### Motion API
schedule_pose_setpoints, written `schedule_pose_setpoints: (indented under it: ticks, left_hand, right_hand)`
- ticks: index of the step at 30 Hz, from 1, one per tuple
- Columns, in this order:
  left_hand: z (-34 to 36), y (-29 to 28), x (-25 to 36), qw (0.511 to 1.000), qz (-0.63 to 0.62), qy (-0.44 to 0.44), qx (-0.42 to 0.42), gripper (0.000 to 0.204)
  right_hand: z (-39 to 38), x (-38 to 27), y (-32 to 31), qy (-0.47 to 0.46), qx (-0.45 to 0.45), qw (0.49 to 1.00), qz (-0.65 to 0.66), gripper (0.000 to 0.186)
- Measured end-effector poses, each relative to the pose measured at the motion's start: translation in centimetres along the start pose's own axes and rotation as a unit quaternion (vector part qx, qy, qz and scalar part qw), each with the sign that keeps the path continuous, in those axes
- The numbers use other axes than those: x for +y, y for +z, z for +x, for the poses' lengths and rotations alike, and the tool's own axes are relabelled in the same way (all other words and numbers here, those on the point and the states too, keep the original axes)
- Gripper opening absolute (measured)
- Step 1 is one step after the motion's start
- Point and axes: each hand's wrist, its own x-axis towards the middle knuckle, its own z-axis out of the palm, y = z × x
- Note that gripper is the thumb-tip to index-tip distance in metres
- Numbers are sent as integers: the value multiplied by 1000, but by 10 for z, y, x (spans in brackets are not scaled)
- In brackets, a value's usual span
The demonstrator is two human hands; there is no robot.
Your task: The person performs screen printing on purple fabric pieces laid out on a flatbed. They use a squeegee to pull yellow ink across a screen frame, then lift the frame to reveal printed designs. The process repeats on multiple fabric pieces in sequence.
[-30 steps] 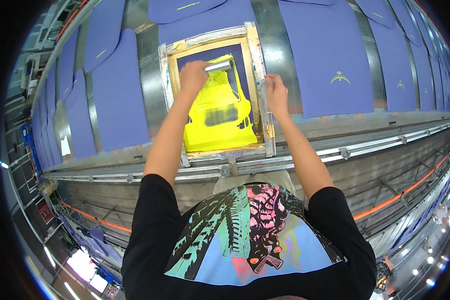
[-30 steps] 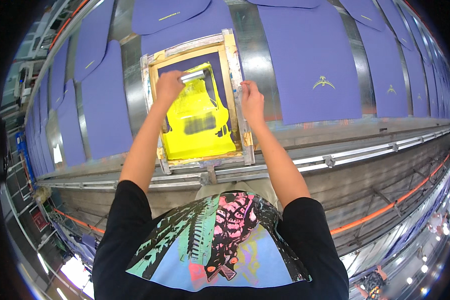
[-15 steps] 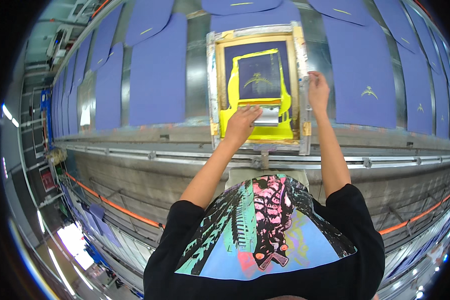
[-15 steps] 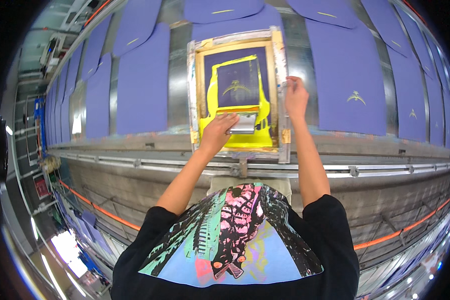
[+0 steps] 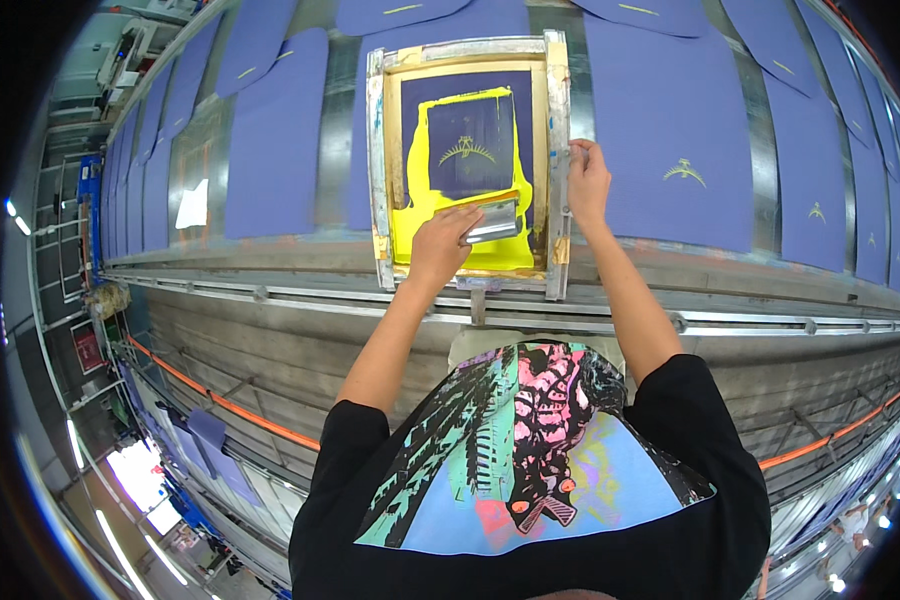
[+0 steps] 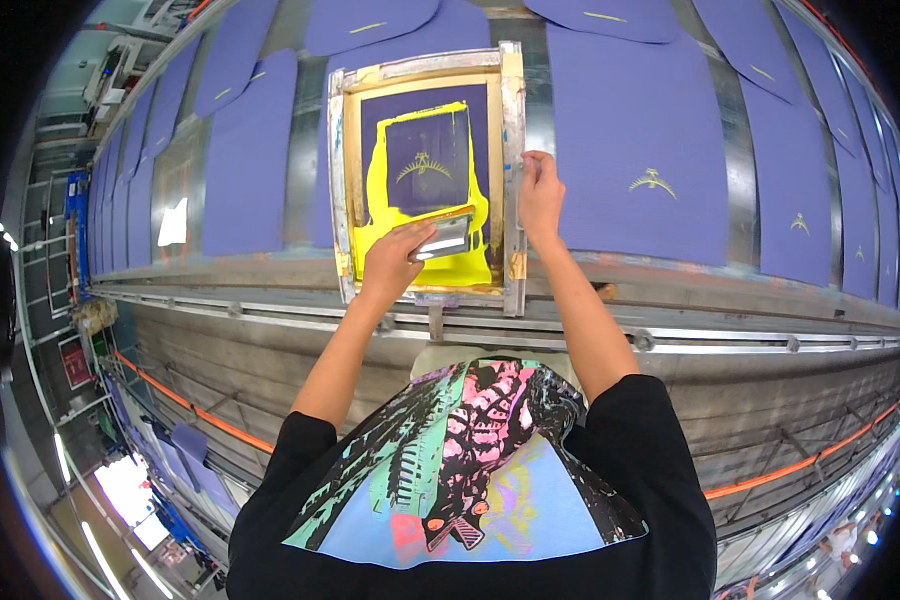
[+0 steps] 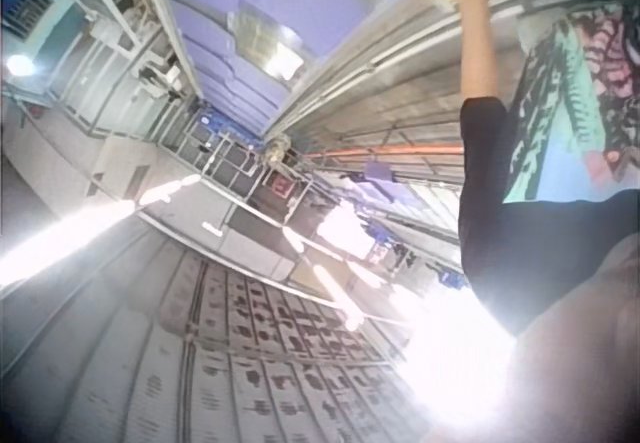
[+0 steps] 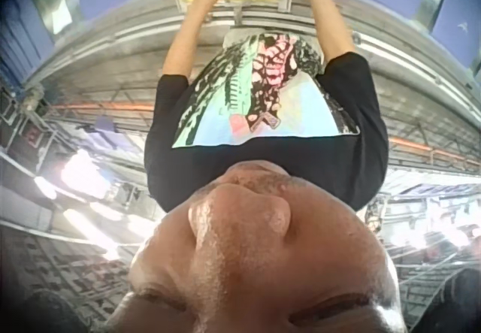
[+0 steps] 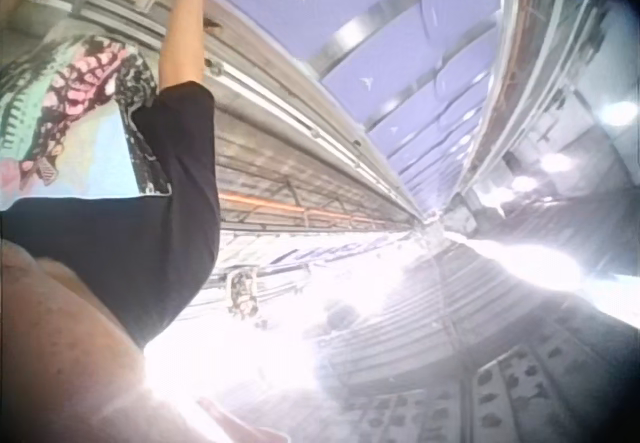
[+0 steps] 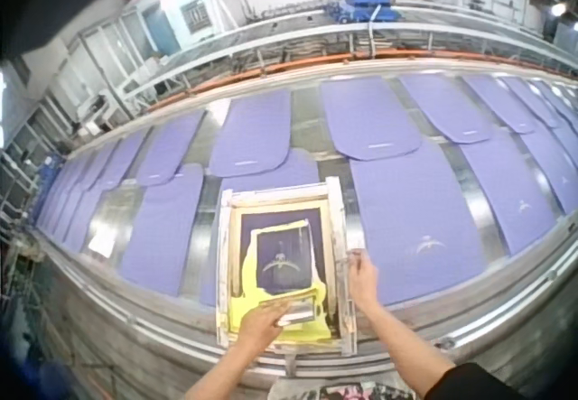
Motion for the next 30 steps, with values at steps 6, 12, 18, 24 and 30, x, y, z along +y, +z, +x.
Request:
schedule_pose_setpoints:
  ticks: [6, 12, 18, 24, 30]
  left_hand:
    - [-7, -3, -33, 1000, 0, -27, 1, 55]
    - [-38, -3, -24, 1000, -4, -6, -6, 60]
    - [-24, 8, -30, 998, 51, 30, -3, 57]
    - [152, -41, -71, 995, -28, -96, -30, 45]
    - [178, -33, -61, 997, 51, -62, -6, 38]
  right_hand:
    - [-11, -1, 26, 34, -15, 999, -20, 18]
    - [4, 2, 13, 23, 2, 998, -59, 20]
    - [3, -11, 4, 48, -3, 996, -78, 22]
    - [3, -16, 4, 19, 8, 997, -70, 19]
    - [5, -14, 3, 51, -7, 996, -70, 19]
